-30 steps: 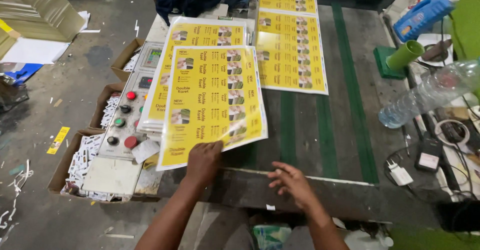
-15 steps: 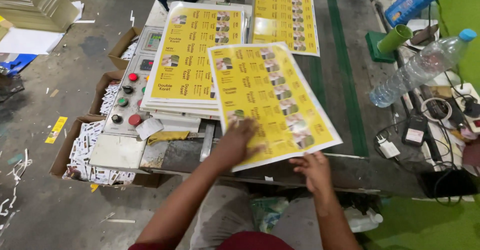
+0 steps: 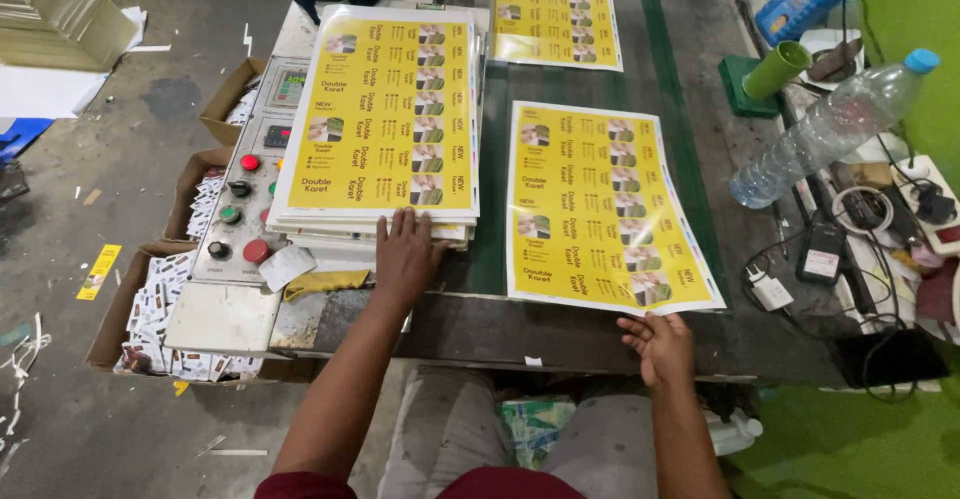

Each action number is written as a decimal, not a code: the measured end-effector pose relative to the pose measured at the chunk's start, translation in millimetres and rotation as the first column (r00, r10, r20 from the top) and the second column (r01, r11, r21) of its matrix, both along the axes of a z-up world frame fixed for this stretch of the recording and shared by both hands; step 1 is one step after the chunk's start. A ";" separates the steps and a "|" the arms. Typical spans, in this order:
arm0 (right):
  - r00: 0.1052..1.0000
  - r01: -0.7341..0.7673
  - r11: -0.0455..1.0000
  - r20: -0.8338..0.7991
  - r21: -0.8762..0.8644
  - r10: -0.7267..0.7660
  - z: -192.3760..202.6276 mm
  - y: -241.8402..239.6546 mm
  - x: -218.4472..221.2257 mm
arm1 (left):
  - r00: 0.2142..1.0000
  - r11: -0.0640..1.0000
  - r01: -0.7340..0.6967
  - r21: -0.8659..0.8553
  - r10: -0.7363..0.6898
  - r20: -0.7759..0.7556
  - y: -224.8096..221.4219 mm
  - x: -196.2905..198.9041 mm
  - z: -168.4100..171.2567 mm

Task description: Collecting printed yellow labels from a machine output and stacking them neatly onto a pile.

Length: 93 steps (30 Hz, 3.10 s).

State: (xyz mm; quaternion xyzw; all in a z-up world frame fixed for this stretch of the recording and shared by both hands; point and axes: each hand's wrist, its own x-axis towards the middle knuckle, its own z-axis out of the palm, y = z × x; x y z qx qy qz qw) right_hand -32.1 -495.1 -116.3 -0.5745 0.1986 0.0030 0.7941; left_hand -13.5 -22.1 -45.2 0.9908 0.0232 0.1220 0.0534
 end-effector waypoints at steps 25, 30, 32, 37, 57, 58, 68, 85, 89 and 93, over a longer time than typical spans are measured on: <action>0.999 -0.041 0.999 0.029 0.015 0.041 -20.4 61.3 215.7 | 0.979 0.998 0.051 0.047 -0.059 0.195 19.9 -0.6 -19.4; 0.996 -0.086 0.990 0.000 -0.114 0.087 -25.4 95.7 285.8 | 0.992 0.993 0.052 0.111 -0.063 0.106 21.0 5.2 -10.6; 0.994 -0.103 0.987 0.006 -0.124 0.105 -22.8 109.2 322.7 | 0.993 0.992 0.065 0.110 -0.075 0.090 21.8 5.0 -3.4; 0.966 -0.256 0.960 -0.075 -0.109 0.249 6.5 129.1 426.1 | 0.997 0.997 0.070 0.025 -0.069 -0.026 21.0 7.1 15.1; 0.825 -0.561 0.811 0.031 0.164 0.565 43.0 148.3 47.6 | 0.831 0.877 0.476 -0.058 -0.428 0.355 -121.6 5.4 31.9; 0.826 -0.559 0.813 0.024 0.165 0.563 35.7 141.8 47.8 | 0.832 0.876 0.477 -0.064 -0.428 0.352 -130.5 0.6 26.1; 0.998 -0.041 0.997 -0.041 -0.059 0.038 0.0 82.0 123.1 | 0.992 0.995 0.073 -0.070 -0.065 0.110 -16.5 1.0 48.3; 0.974 -0.210 0.978 -0.095 -0.018 0.207 -32.0 92.5 321.3 | 0.988 0.994 -0.046 0.096 0.031 0.153 27.8 12.3 4.8; 0.949 -0.296 0.954 -0.132 -0.047 0.288 -0.5 98.3 249.0 | 0.973 0.999 -0.044 0.017 0.047 -0.225 27.1 5.1 20.7; 0.902 -0.412 0.911 -0.139 0.001 0.408 21.5 107.4 147.8 | 0.995 0.986 0.095 0.140 -0.089 -0.047 14.2 -14.8 -13.4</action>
